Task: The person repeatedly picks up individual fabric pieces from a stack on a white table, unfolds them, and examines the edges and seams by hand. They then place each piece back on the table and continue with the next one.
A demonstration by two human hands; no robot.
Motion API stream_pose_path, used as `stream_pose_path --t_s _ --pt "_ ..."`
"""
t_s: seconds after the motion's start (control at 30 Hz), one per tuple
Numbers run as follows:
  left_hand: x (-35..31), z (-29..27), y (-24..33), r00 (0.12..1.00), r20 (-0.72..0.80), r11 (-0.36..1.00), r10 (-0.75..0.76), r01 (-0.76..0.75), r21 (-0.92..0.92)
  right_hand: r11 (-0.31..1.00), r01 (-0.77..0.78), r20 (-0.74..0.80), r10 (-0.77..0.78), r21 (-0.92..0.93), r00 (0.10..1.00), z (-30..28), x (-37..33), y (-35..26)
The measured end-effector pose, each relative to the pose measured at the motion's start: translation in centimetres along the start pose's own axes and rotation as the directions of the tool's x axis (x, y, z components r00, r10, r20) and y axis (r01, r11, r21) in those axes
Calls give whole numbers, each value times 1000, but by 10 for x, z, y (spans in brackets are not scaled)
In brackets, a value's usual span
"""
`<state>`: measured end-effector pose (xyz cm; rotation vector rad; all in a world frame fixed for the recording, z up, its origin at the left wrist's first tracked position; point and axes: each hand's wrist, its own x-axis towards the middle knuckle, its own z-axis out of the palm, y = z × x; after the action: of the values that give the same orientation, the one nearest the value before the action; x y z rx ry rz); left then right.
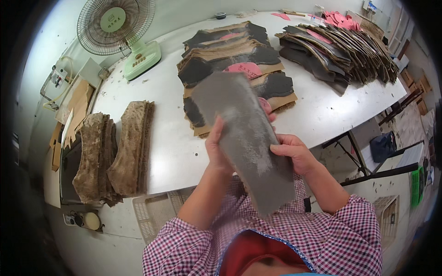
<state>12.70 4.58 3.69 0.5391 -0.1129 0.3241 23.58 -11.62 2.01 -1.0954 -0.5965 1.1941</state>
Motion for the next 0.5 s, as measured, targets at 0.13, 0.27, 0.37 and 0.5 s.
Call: stream_pose_path --t_s 0.13,0.27,0.37,0.5 --pt "-33 -23 17 936 -350 997 27 -1 74 685 310 -12 -421 -659 907 11 -10 -3" --pt "-45 -16 -4 893 -442 961 88 41 274 339 402 182 -527 -851 830 62 -8 -6" --pt "-44 -1 -18 888 -431 877 162 71 475 388 362 130 -509 -848 851 58 -6 3" --pt "-54 -2 -6 961 -271 951 47 40 307 652 239 -18 -362 -719 932 45 -16 -6"
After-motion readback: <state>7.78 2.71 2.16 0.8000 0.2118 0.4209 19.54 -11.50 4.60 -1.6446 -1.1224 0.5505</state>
